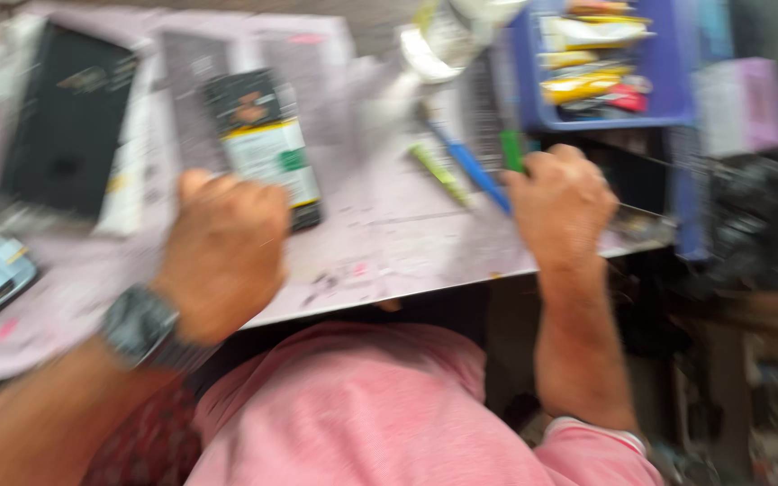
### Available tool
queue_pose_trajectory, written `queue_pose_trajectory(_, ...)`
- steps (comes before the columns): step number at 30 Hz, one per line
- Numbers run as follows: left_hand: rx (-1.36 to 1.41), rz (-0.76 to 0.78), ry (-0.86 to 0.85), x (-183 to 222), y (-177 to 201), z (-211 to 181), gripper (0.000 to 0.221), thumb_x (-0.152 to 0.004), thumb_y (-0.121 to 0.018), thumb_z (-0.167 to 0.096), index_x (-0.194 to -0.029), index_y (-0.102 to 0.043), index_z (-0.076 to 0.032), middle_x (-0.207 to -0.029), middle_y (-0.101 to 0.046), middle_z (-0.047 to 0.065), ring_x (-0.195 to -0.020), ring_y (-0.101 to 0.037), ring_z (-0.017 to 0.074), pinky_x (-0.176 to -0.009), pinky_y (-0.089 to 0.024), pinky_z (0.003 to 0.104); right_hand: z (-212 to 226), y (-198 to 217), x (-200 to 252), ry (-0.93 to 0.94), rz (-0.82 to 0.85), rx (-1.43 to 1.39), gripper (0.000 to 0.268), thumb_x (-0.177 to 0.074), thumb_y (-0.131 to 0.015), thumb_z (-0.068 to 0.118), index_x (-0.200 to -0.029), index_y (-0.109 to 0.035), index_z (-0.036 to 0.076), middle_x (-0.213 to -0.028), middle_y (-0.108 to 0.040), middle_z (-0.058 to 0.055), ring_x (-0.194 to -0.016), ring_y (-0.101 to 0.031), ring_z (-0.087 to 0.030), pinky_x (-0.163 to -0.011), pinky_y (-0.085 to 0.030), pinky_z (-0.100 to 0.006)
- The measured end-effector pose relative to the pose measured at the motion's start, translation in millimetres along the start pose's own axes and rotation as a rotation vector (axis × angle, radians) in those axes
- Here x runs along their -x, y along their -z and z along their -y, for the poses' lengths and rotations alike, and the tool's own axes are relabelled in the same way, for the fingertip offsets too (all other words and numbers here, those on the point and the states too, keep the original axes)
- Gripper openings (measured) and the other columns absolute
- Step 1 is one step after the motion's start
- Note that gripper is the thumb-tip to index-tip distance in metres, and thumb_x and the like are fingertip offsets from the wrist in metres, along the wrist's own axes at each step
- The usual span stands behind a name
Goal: The person uses a green utility knife to pry and remove a small circuit board from the bottom of a disassembled smartphone. The person then uses the knife to scrape adhesive residue from the phone's interior frame.
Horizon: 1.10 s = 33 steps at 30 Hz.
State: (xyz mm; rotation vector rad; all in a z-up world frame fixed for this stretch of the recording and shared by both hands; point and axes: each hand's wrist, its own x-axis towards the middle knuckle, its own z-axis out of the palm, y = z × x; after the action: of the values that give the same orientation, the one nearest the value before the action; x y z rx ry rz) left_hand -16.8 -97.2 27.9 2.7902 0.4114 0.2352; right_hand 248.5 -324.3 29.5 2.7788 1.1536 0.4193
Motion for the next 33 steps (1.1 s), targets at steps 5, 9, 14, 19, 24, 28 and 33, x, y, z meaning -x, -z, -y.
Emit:
queue_pose_trajectory(5,0.015,-0.048,0.035,-1,-6,-1,0.007,-0.08,-0.065,-0.006,-0.086,-0.065,-0.009,-0.079,-0.068,0.01,-0.08,-0.065,0.0284,-0.083,-0.04,0.047,-5,-14,6,0.009,-0.043,0.018,0.012,-0.094,-0.076,0.025,-0.092,-0.077,0.013,-0.099,-0.07,-0.009,-0.09,-0.069,-0.032,-0.078,-0.055,-0.048)
queue_pose_trajectory(9,0.048,-0.005,0.03,0,-2,2,0.013,-0.074,-0.068,-0.006,-0.086,-0.066,-0.006,-0.078,-0.068,0.01,-0.078,-0.064,0.0274,-0.081,-0.039,0.045,-5,-5,1,0.073,-0.102,-0.061,0.013,-0.098,-0.073,0.02,-0.096,-0.074,0.007,-0.091,-0.072,-0.011,-0.085,-0.07,-0.032,-0.079,-0.054,-0.049)
queue_pose_trajectory(14,0.123,0.002,-0.005,1,-3,10,0.016,-0.072,-0.069,-0.004,-0.087,-0.067,-0.006,-0.078,-0.068,0.009,-0.08,-0.064,0.0271,-0.082,-0.039,0.045,24,31,5,-0.013,0.255,-0.87,0.033,-0.097,-0.063,0.016,-0.128,-0.064,0.005,-0.079,-0.075,-0.011,-0.073,-0.074,-0.023,-0.072,-0.057,-0.037)
queue_pose_trajectory(19,0.1,-0.025,-0.135,3,0,27,0.021,-0.079,-0.075,-0.012,-0.098,-0.07,-0.005,-0.096,-0.066,0.01,-0.096,-0.06,0.0274,-0.089,-0.039,0.046,63,42,0,0.194,0.697,-1.768,0.031,-0.097,-0.064,0.008,-0.126,-0.064,-0.004,-0.107,-0.073,-0.019,-0.1,-0.074,-0.026,-0.089,-0.063,-0.038)
queue_pose_trajectory(24,0.131,-0.117,-0.259,-3,5,53,0.049,-0.064,-0.084,-0.031,-0.101,-0.073,-0.002,-0.132,-0.06,0.015,-0.13,-0.046,0.0326,-0.107,-0.028,0.056,88,30,0,0.361,0.624,-1.75,0.043,-0.084,-0.086,0.002,-0.122,-0.066,-0.001,-0.106,-0.072,-0.015,-0.097,-0.071,-0.021,-0.085,-0.06,-0.034)
queue_pose_trajectory(28,0.229,-0.065,-0.259,-6,0,64,0.056,-0.064,-0.087,-0.038,-0.104,-0.073,-0.001,-0.134,-0.058,0.014,-0.136,-0.041,0.0341,-0.111,-0.023,0.06,104,15,-7,0.58,0.326,-1.401,0.021,-0.092,-0.076,0.001,-0.113,-0.071,0.001,-0.084,-0.07,-0.012,-0.072,-0.067,-0.018,-0.065,-0.052,-0.028)
queue_pose_trajectory(33,0.301,-0.048,-0.257,-7,-9,70,0.052,-0.066,-0.086,-0.034,-0.105,-0.073,-0.003,-0.136,-0.057,0.014,-0.138,-0.042,0.0349,-0.111,-0.023,0.062,115,18,-2,0.697,0.216,-1.269,0.024,-0.094,-0.068,-0.002,-0.118,-0.066,0.002,-0.088,-0.072,-0.011,-0.075,-0.072,-0.019,-0.068,-0.056,-0.03)
